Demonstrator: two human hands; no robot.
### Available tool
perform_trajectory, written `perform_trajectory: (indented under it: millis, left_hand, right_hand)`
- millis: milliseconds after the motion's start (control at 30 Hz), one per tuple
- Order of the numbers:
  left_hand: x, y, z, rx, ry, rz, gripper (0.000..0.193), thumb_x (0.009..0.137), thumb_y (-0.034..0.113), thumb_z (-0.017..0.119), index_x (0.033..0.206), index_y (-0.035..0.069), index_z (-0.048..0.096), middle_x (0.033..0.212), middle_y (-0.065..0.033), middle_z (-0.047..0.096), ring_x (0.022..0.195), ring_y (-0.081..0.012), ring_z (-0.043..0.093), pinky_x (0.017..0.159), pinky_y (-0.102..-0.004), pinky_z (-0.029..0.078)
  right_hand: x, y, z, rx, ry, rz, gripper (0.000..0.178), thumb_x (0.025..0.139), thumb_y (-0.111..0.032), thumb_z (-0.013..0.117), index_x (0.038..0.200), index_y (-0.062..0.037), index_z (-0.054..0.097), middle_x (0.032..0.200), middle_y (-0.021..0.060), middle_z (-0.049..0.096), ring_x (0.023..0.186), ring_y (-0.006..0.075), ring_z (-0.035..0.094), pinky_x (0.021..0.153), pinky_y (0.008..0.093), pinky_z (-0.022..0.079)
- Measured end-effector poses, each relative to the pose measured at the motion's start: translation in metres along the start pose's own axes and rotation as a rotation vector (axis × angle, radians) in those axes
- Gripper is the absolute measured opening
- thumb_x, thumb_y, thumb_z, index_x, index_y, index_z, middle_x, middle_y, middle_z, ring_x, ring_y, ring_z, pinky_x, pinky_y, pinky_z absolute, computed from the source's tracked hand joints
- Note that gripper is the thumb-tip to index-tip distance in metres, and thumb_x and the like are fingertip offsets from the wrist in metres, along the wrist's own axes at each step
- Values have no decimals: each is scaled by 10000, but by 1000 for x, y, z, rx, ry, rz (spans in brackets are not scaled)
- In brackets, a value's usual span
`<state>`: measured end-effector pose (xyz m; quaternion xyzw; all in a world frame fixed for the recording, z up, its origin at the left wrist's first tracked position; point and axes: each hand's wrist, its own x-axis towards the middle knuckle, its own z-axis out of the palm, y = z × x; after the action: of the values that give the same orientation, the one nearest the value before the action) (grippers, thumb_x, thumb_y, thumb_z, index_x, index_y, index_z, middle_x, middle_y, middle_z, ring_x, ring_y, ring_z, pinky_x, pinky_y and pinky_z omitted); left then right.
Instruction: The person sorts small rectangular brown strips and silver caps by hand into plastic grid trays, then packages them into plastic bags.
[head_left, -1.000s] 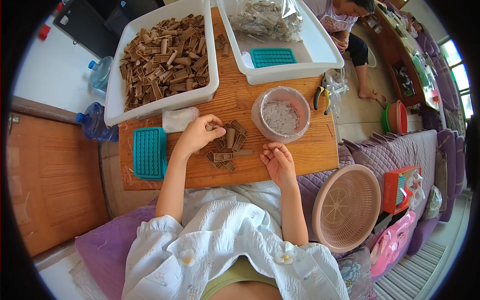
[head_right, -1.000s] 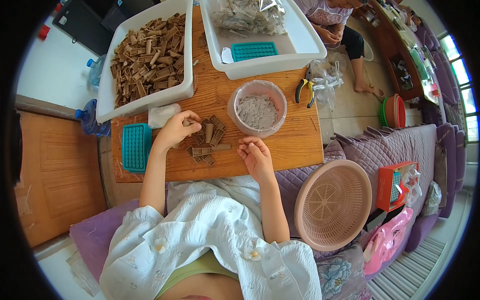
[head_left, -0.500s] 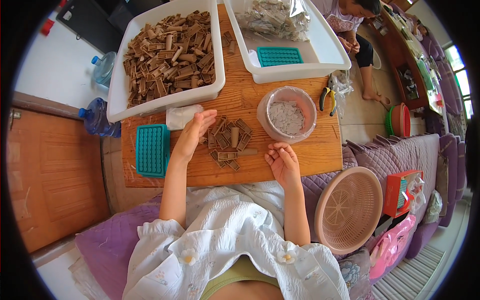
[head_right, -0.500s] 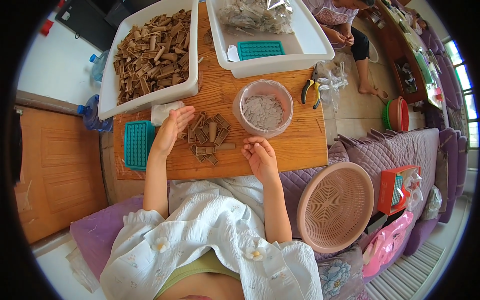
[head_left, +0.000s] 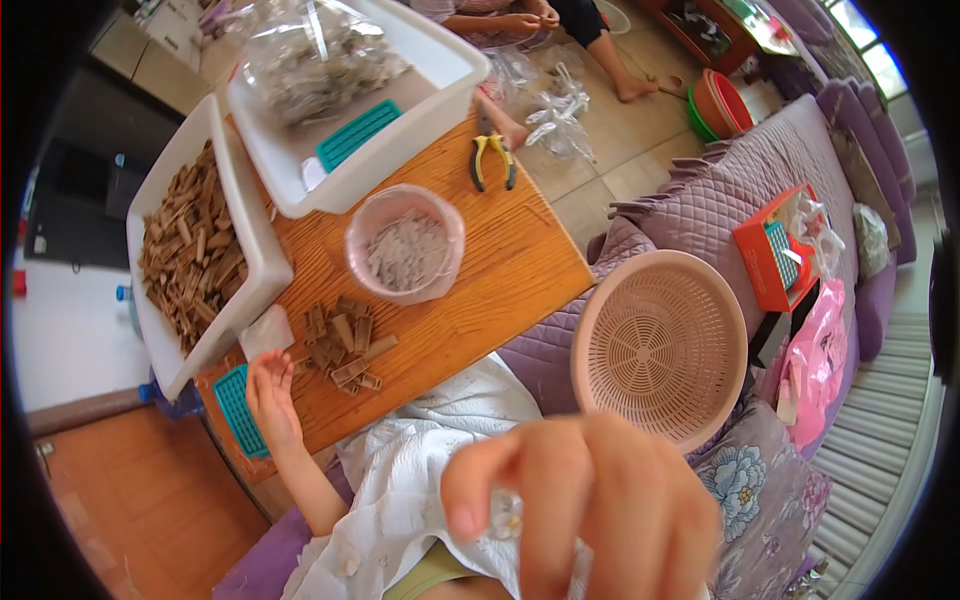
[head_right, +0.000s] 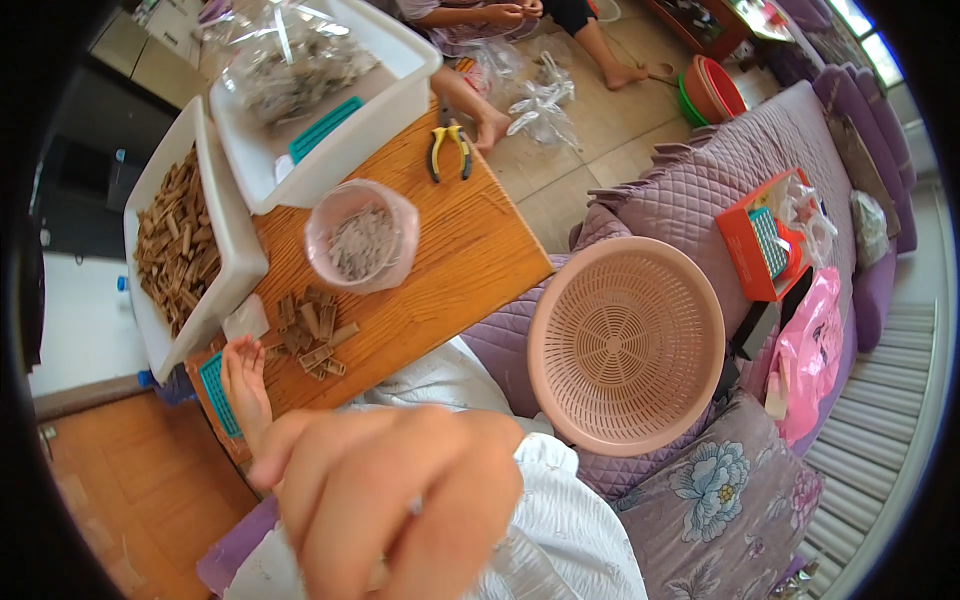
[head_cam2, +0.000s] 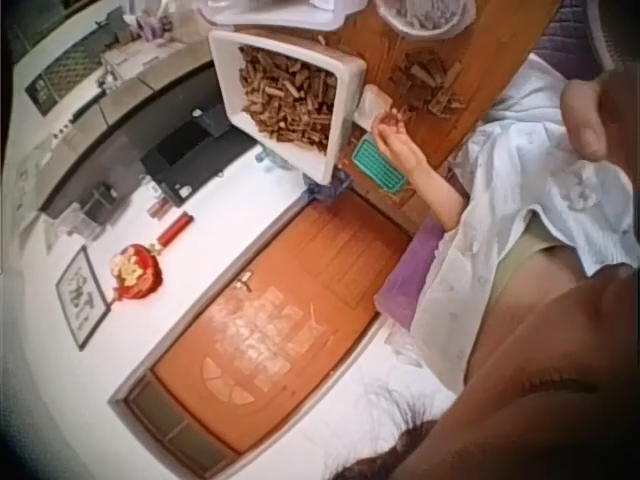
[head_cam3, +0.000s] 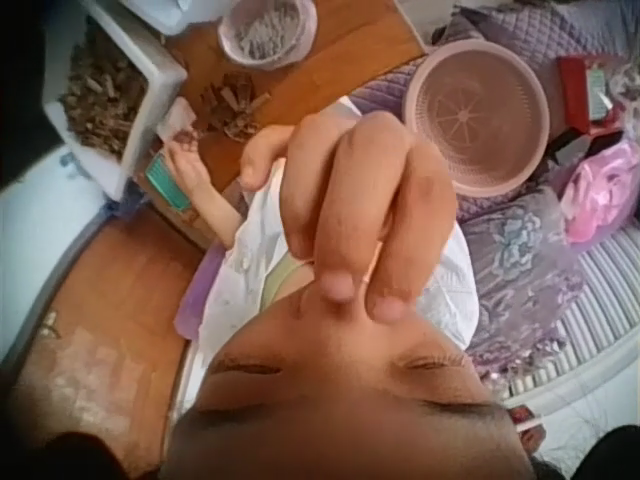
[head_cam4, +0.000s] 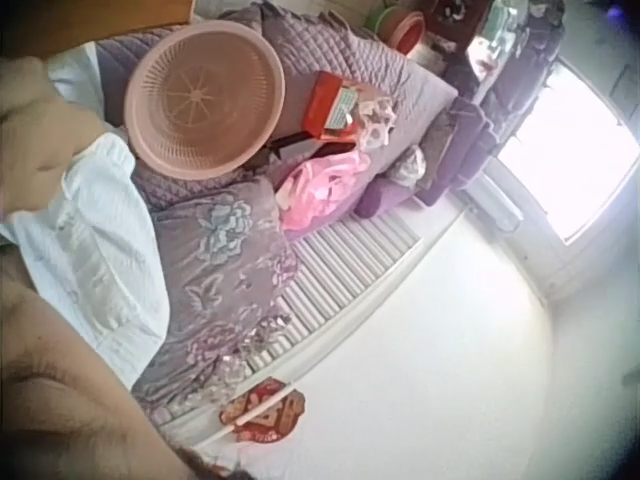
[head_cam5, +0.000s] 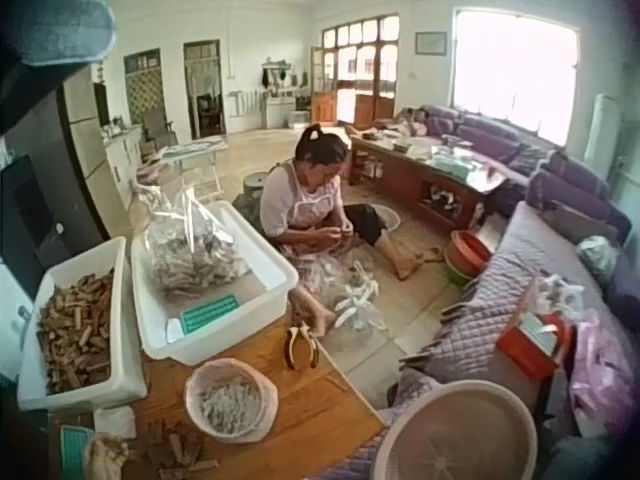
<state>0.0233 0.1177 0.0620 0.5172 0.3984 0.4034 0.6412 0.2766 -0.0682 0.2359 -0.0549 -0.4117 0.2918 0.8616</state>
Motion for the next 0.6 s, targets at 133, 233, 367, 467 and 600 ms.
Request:
perform_trajectory:
  millis: [133,233,367,467,600]
  left_hand:
    - [-10,-6,4,28,21,11,198,933,218,461,996,47,537,1034,-60,559,922,-139,533,835,-282,425]
    - [-17,-9,12,120,173,-2,169,933,207,460,962,61,539,996,-43,560,838,-105,513,769,-249,418]
    - [-21,-8,29,127,250,24,155,930,193,461,952,64,543,961,-36,558,776,-89,482,713,-232,403]
    - [-19,-6,46,167,283,46,155,930,189,459,948,60,542,962,-36,555,754,-86,468,681,-226,392]
    - [-23,-9,59,237,272,113,156,932,182,454,944,49,536,956,-41,549,718,-85,448,636,-223,373]
  right_hand:
    - [5,-33,-13,49,12,-148,32,844,-146,601,843,-135,631,914,-6,614,821,162,553,910,425,374]
    - [1,-45,-25,84,126,-185,52,828,-88,600,782,-109,611,824,0,604,713,154,539,747,332,444]
    - [-12,-54,-66,6,133,-252,87,826,-76,597,742,-100,603,828,15,600,691,144,527,678,285,447]
    - [-7,-64,-66,-28,279,-259,98,831,-77,592,737,-100,603,842,17,596,714,145,527,654,279,448]
    - [3,-74,-76,153,203,-232,103,839,-79,584,740,-100,598,838,12,582,750,148,528,637,286,457]
